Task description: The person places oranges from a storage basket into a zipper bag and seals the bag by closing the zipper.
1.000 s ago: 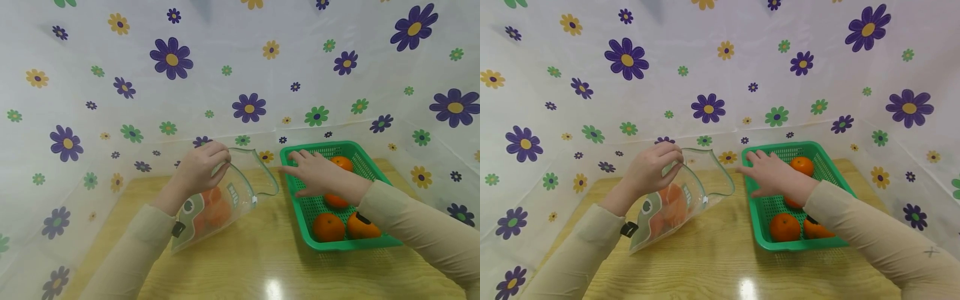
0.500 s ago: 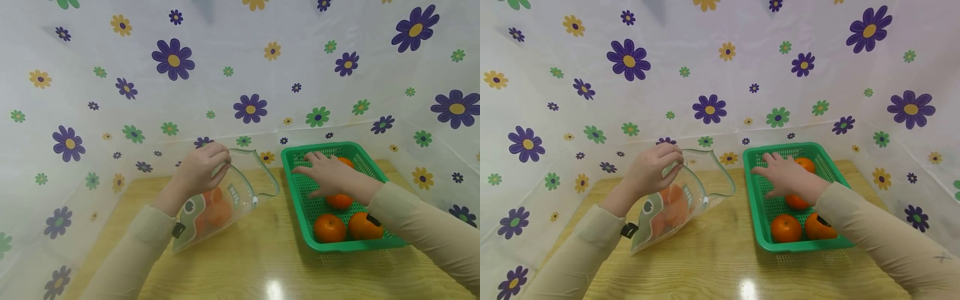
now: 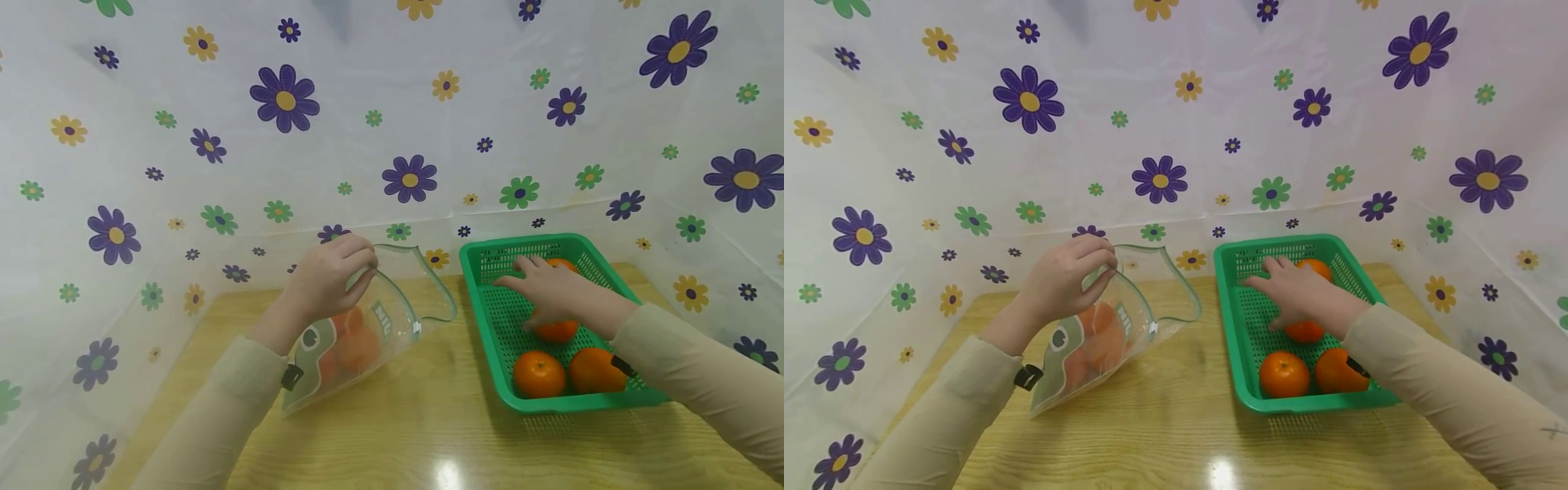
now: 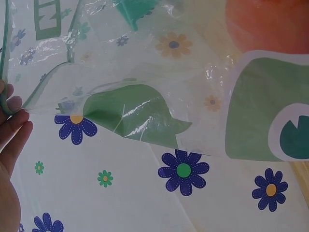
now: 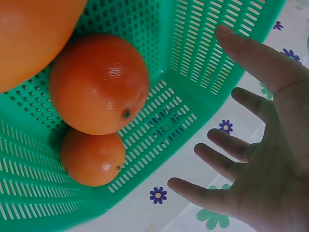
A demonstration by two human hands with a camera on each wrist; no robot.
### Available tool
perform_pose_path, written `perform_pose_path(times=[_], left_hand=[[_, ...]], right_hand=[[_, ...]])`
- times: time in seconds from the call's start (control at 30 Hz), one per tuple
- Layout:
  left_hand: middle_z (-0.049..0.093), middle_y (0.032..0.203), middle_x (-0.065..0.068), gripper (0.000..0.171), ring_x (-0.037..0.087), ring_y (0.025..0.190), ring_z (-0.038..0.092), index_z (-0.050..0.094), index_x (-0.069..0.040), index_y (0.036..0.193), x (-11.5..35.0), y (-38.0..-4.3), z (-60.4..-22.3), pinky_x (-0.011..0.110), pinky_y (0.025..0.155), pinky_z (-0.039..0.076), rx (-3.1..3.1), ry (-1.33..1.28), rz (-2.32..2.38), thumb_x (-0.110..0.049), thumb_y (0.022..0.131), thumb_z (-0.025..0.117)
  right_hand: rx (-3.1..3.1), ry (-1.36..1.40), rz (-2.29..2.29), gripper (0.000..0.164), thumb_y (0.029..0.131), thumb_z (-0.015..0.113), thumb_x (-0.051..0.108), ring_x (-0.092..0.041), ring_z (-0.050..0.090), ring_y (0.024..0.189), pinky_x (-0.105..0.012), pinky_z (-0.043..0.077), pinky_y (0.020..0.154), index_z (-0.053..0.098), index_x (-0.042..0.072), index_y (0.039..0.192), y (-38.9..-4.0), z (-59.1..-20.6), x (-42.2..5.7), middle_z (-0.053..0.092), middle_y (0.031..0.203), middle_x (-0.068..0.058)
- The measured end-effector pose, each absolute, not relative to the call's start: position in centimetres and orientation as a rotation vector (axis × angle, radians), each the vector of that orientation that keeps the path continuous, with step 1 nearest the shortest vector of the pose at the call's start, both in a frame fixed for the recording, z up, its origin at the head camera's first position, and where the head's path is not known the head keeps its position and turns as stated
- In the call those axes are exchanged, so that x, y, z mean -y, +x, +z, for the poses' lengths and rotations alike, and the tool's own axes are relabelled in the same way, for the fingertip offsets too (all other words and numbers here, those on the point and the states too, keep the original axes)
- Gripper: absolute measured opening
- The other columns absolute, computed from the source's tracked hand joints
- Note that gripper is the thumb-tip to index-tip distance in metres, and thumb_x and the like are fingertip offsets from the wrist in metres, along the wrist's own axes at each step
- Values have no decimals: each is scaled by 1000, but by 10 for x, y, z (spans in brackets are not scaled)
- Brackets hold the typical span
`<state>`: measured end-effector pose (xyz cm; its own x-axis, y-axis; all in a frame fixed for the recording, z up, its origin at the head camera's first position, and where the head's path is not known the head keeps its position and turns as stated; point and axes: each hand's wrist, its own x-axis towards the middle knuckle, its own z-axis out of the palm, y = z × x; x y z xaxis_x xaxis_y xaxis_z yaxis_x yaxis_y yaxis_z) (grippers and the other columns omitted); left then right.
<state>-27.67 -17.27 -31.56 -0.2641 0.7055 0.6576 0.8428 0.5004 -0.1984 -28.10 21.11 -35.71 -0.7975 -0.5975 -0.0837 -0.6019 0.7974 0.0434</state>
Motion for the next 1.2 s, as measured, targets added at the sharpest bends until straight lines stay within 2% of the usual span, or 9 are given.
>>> perform_pose_path(times=[0.17, 0.4, 0.5, 0.6, 0.7, 0.77, 0.87, 1.03, 1.2], left_hand=[[72, 92, 7, 10, 23, 87, 69, 70, -5, 91, 173, -276, -314, 33, 76, 64, 2033, -1272, -248, -1, 85, 77], [72, 92, 7, 8, 24, 87, 69, 71, -6, 91, 173, -277, -314, 33, 77, 64, 2031, -1272, -236, -3, 87, 77], [72, 93, 7, 8, 24, 88, 70, 71, -6, 91, 173, -277, -315, 33, 77, 64, 2035, -1270, -234, -3, 87, 77], [72, 93, 7, 8, 24, 87, 69, 71, -6, 91, 174, -278, -316, 33, 77, 64, 2043, -1271, -235, -3, 87, 77], [72, 93, 7, 8, 23, 87, 69, 71, -6, 91, 173, -279, -316, 32, 76, 64, 2045, -1275, -235, -3, 87, 77], [71, 93, 7, 8, 24, 87, 69, 71, -6, 91, 173, -279, -316, 32, 76, 64, 2045, -1274, -235, -3, 87, 77], [71, 93, 7, 8, 24, 88, 69, 70, -6, 91, 174, -279, -317, 33, 76, 64, 2046, -1273, -233, -3, 87, 77], [71, 93, 7, 7, 24, 88, 69, 71, -6, 91, 174, -279, -316, 33, 76, 64, 2049, -1273, -231, -3, 88, 77], [71, 93, 7, 9, 23, 86, 69, 70, -6, 91, 174, -279, -317, 32, 73, 63, 2038, -1277, -234, -2, 87, 77]], right_hand=[[-2900, -951, 90, 85, 78, 95, 32, -53, 52, 130, -62, 62, 86, 54, 15, 151, -281, -361, -216, 47, 150, -34], [-2872, -900, 80, 86, 78, 95, 28, -60, 48, 135, -65, 60, 91, 53, 14, 152, -283, -370, -223, 44, 152, -37], [-2860, -879, 73, 87, 78, 96, 27, -59, 50, 133, -60, 63, 86, 53, 13, 152, -283, -372, -225, 44, 151, -37], [-2840, -852, 47, 85, 77, 95, 24, -52, 55, 122, -47, 64, 74, 54, 13, 151, -283, -375, -229, 44, 148, -37], [-2817, -824, 2, 83, 78, 95, 21, -43, 55, 109, -36, 60, 64, 55, 12, 150, -285, -378, -233, 45, 145, -35], [-2806, -811, -17, 82, 78, 95, 20, -39, 54, 105, -33, 57, 62, 56, 11, 149, -287, -381, -237, 45, 144, -35], [-2795, -793, -44, 81, 78, 94, 18, -41, 55, 109, -34, 57, 65, 56, 10, 149, -290, -385, -242, 44, 146, -37], [-2785, -757, -56, 81, 77, 94, 18, -50, 54, 122, -45, 62, 73, 57, 10, 148, -292, -386, -247, 46, 144, -40], [-2783, -724, -45, 81, 76, 94, 19, -51, 55, 121, -54, 63, 78, 57, 10, 148, -294, -388, -251, 48, 142, -39]])
